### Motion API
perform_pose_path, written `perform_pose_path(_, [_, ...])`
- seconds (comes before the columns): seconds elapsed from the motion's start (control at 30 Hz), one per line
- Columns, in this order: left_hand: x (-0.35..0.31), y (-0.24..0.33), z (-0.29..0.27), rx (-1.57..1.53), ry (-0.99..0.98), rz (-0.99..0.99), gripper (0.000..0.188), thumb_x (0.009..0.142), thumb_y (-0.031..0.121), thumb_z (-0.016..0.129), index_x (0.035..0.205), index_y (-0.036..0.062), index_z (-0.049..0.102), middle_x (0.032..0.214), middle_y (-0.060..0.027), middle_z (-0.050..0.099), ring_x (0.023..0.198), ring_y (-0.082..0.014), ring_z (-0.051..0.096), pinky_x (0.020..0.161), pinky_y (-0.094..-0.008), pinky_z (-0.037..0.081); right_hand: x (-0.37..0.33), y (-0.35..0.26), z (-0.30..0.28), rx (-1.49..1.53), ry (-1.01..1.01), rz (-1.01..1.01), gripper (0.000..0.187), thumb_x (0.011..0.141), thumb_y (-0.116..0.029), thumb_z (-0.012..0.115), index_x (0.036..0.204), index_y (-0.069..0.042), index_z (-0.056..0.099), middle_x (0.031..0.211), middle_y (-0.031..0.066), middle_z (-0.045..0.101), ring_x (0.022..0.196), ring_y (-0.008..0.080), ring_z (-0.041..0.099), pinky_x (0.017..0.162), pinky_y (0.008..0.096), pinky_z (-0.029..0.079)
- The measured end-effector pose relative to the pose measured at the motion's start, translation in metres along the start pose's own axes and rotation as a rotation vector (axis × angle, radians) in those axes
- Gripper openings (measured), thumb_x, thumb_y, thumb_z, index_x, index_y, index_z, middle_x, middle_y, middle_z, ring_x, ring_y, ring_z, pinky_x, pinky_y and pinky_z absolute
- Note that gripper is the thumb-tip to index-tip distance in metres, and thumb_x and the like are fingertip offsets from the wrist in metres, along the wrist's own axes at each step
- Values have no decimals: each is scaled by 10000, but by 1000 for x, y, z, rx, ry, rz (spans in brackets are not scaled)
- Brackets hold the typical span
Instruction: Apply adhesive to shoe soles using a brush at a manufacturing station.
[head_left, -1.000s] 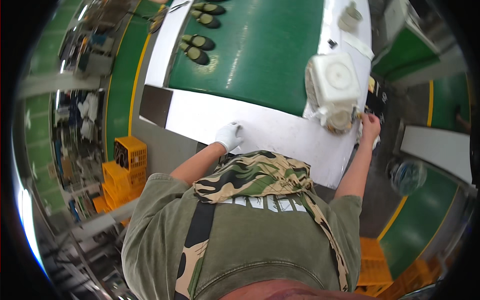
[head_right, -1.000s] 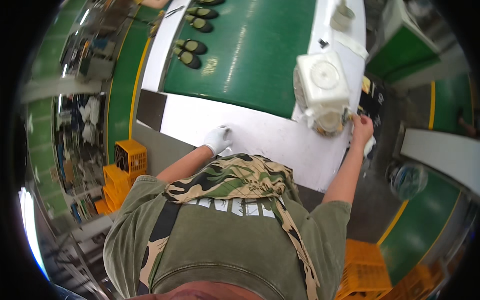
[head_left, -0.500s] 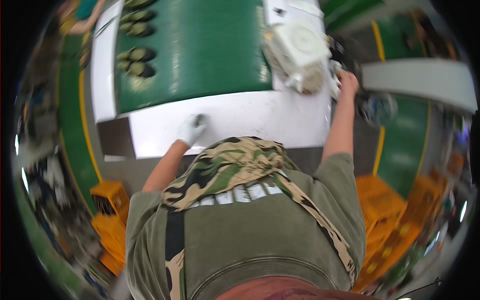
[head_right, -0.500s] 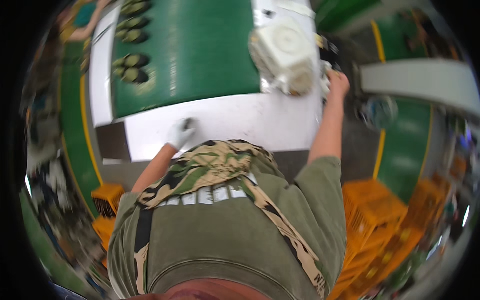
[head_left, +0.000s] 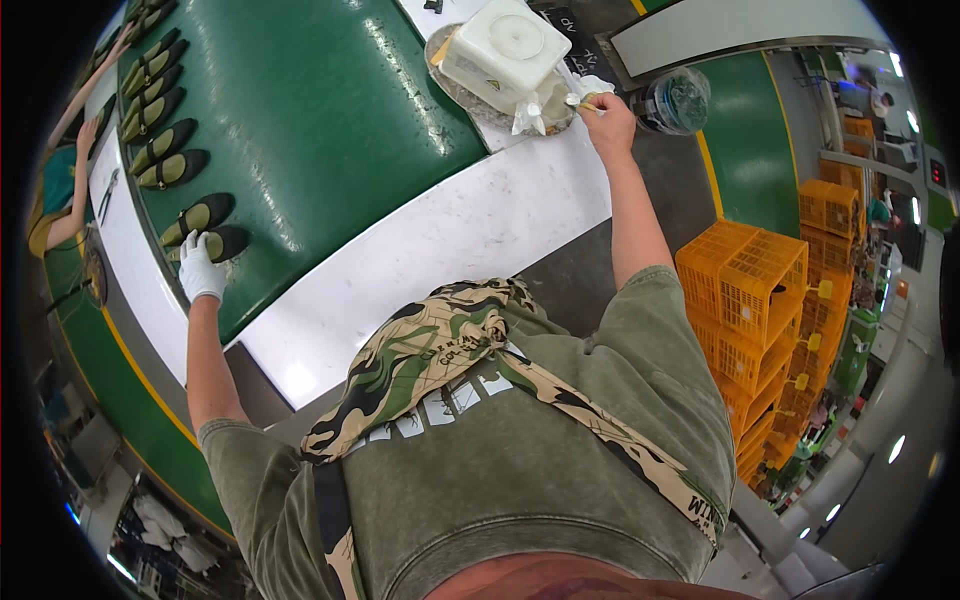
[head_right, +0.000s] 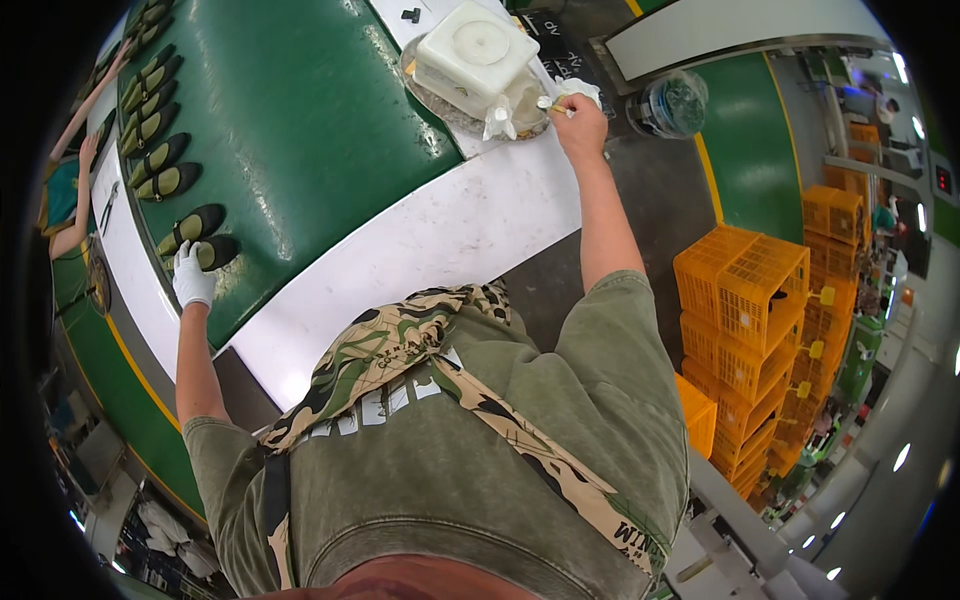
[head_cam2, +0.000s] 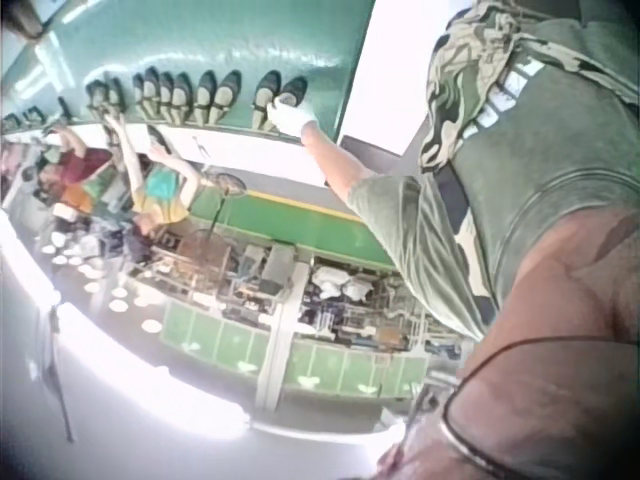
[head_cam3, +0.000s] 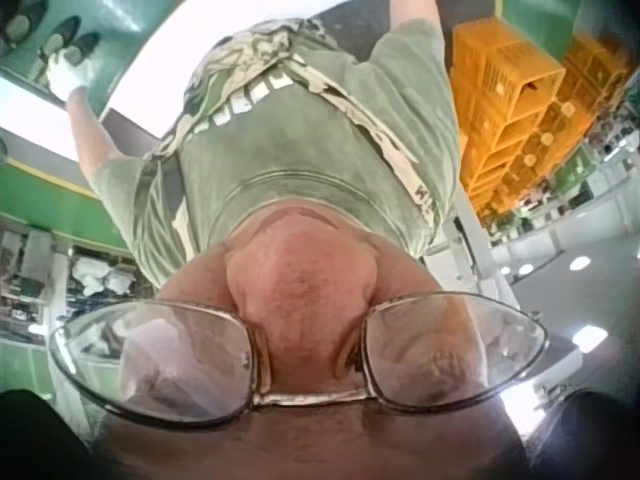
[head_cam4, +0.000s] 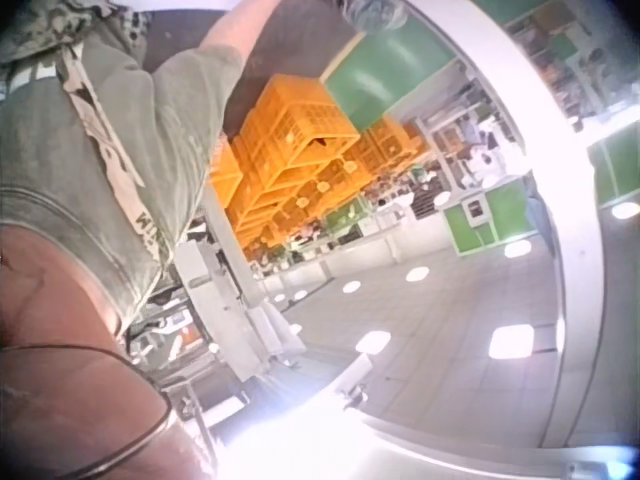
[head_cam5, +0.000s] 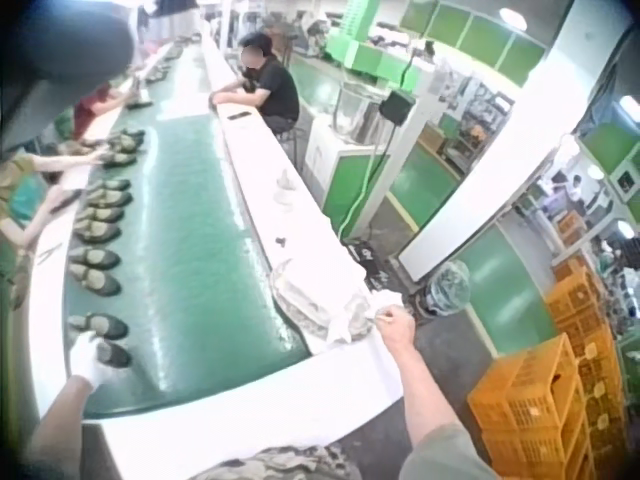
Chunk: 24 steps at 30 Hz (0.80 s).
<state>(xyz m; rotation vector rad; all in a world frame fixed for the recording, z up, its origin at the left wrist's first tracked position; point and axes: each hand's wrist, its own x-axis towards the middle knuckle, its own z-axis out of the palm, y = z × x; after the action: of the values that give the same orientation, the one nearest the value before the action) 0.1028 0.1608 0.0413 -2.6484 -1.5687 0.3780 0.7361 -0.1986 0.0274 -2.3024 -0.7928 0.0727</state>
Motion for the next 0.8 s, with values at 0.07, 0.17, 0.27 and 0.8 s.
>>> perform_pose_path(0.07, [16, -5, -5, 26, -56, 14, 660, 675, 81, 778, 1292, 152, 553, 1433, -26, 454, 1341, -278, 410, 1074, -417, 399, 0, -4, 7, -104, 62, -105, 117, 721, -166, 737, 783, -91, 671, 830, 81, 677, 789, 284, 648, 718, 393, 505])
perform_pose_path(0.17, [34, -20, 2, 144, -200, 22, 623, 699, 54, 751, 1281, 171, 563, 1405, -9, 488, 1340, -267, 417, 1063, -469, 382, 1, -10, 17, -295, 16, -185, 63, 742, -157, 693, 771, -106, 671, 855, 81, 672, 836, 300, 637, 730, 435, 502])
perform_pose_path(0.27, [44, -32, 9, 162, -273, 34, 551, 731, 41, 712, 1249, 173, 578, 1328, -44, 545, 1297, -275, 461, 1035, -448, 400, -1, -21, 23, -436, -35, -165, 99, 727, -170, 724, 785, -102, 681, 887, 83, 685, 850, 319, 638, 750, 444, 505])
perform_pose_path(0.8, [41, -54, 9, 187, -297, 95, 371, 750, 238, 743, 1071, 59, 691, 1007, -196, 699, 956, -354, 679, 854, -431, 545, 3, -36, 9, -570, -79, -275, 79, 719, -149, 722, 783, -111, 695, 792, 89, 682, 787, 312, 652, 696, 449, 509])
